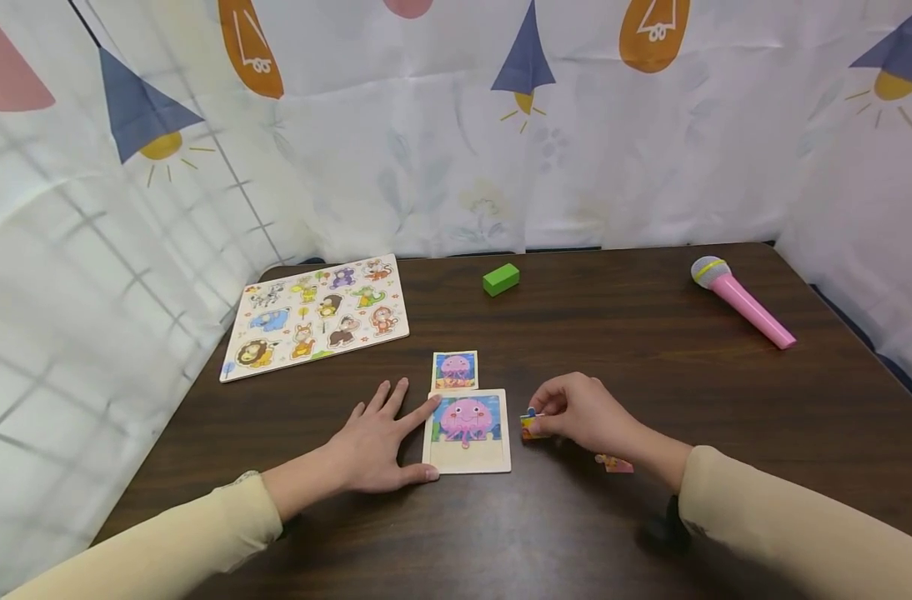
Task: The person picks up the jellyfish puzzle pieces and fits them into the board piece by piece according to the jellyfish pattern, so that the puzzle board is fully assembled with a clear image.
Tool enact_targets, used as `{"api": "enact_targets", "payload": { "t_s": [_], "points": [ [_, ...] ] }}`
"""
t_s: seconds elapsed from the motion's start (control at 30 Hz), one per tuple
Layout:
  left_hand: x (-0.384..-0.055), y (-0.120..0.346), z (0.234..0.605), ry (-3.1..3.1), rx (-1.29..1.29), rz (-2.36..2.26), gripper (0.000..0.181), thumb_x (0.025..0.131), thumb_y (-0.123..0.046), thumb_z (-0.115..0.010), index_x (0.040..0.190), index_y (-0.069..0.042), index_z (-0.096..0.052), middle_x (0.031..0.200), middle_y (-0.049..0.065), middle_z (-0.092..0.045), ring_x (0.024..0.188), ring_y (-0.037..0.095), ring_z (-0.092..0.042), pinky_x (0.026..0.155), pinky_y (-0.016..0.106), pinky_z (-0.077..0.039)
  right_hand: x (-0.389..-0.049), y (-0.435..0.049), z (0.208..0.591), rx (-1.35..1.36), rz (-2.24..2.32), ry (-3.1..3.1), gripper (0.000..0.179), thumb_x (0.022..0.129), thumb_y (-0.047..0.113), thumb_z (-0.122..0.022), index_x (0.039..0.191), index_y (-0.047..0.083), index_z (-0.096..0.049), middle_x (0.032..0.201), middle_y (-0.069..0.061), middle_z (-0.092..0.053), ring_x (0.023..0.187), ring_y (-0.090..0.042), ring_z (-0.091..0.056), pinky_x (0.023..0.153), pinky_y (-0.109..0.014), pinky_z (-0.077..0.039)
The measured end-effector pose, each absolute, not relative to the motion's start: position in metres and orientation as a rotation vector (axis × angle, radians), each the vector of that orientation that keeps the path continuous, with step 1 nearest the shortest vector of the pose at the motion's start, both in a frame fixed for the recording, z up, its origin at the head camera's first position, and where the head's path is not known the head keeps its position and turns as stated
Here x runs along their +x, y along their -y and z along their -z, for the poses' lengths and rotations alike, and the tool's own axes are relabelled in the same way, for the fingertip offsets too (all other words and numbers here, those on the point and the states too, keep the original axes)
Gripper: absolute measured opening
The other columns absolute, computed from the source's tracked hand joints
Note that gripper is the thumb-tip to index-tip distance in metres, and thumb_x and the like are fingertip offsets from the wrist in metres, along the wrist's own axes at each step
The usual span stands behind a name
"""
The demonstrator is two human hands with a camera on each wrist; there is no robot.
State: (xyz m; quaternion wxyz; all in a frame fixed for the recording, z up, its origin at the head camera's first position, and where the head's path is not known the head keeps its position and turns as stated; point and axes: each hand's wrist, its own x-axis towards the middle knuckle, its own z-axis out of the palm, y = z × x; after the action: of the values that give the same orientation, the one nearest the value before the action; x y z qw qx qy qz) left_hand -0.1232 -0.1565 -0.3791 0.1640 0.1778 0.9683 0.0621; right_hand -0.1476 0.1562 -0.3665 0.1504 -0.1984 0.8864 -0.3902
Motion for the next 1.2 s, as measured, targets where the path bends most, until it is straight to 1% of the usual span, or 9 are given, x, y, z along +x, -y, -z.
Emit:
{"api": "enact_targets", "payload": {
  "t_s": [0.13, 0.23, 0.33, 0.6, 0.83, 1.2],
  "points": [
    [-0.124, 0.157, 0.38, -2.761, 0.513, -0.173, 0.094, 0.085, -0.076, -0.062, 0.163, -0.037, -0.026, 0.17, 0.02, -0.016, 0.157, 0.046, -0.014, 0.116, 0.069, -0.028, -0.152, -0.139, 0.367, -0.534, 1.205, -2.428, 0.016, 0.089, 0.015, -0.08, 0.098, 0.002, -0.075, 0.079, -0.002, -0.073, 0.069, -0.015, -0.063, 0.061, -0.028, -0.054],
    [-0.124, 0.157, 0.38, -2.76, 0.518, -0.171, 0.094, 0.085, -0.076, -0.061, 0.163, -0.037, -0.026, 0.17, 0.02, -0.016, 0.157, 0.046, -0.014, 0.116, 0.069, -0.028, -0.153, -0.124, 0.368, -0.531, 1.239, -2.352, 0.017, 0.091, 0.013, -0.077, 0.1, 0.0, -0.076, 0.08, -0.004, -0.075, 0.07, -0.014, -0.064, 0.063, -0.029, -0.058],
    [-0.125, 0.156, 0.38, -2.758, 0.517, -0.173, 0.094, 0.085, -0.077, -0.061, 0.163, -0.037, -0.026, 0.17, 0.02, -0.016, 0.157, 0.046, -0.013, 0.116, 0.069, -0.028, -0.154, -0.109, 0.369, -0.521, 1.232, -2.328, 0.014, 0.091, 0.012, -0.077, 0.098, 0.0, -0.076, 0.078, -0.004, -0.075, 0.068, -0.011, -0.064, 0.062, -0.028, -0.057],
    [-0.125, 0.156, 0.379, -2.768, 0.521, -0.167, 0.094, 0.085, -0.077, -0.061, 0.163, -0.037, -0.026, 0.17, 0.021, -0.017, 0.157, 0.046, -0.014, 0.116, 0.069, -0.029, -0.152, -0.076, 0.372, -0.471, 1.175, -2.317, 0.016, 0.087, 0.016, -0.082, 0.086, 0.004, -0.072, 0.067, -0.003, -0.074, 0.057, -0.008, -0.066, 0.056, -0.025, -0.053],
    [-0.125, 0.158, 0.38, -2.764, 0.525, -0.183, 0.093, 0.086, -0.077, -0.06, 0.163, -0.037, -0.027, 0.17, 0.021, -0.017, 0.157, 0.047, -0.014, 0.116, 0.069, -0.029, -0.149, -0.055, 0.375, -0.423, 1.138, -2.335, 0.014, 0.085, 0.015, -0.084, 0.08, 0.007, -0.073, 0.062, -0.002, -0.072, 0.052, -0.005, -0.065, 0.049, -0.019, -0.041],
    [-0.124, 0.158, 0.378, -2.755, 0.521, -0.167, 0.093, 0.086, -0.077, -0.06, 0.163, -0.037, -0.026, 0.17, 0.021, -0.016, 0.157, 0.046, -0.013, 0.116, 0.069, -0.029, -0.148, -0.04, 0.372, -0.362, 1.053, -2.371, 0.019, 0.084, 0.013, -0.084, 0.073, 0.008, -0.07, 0.058, -0.001, -0.069, 0.048, -0.006, -0.061, 0.045, -0.019, -0.039]
  ]
}}
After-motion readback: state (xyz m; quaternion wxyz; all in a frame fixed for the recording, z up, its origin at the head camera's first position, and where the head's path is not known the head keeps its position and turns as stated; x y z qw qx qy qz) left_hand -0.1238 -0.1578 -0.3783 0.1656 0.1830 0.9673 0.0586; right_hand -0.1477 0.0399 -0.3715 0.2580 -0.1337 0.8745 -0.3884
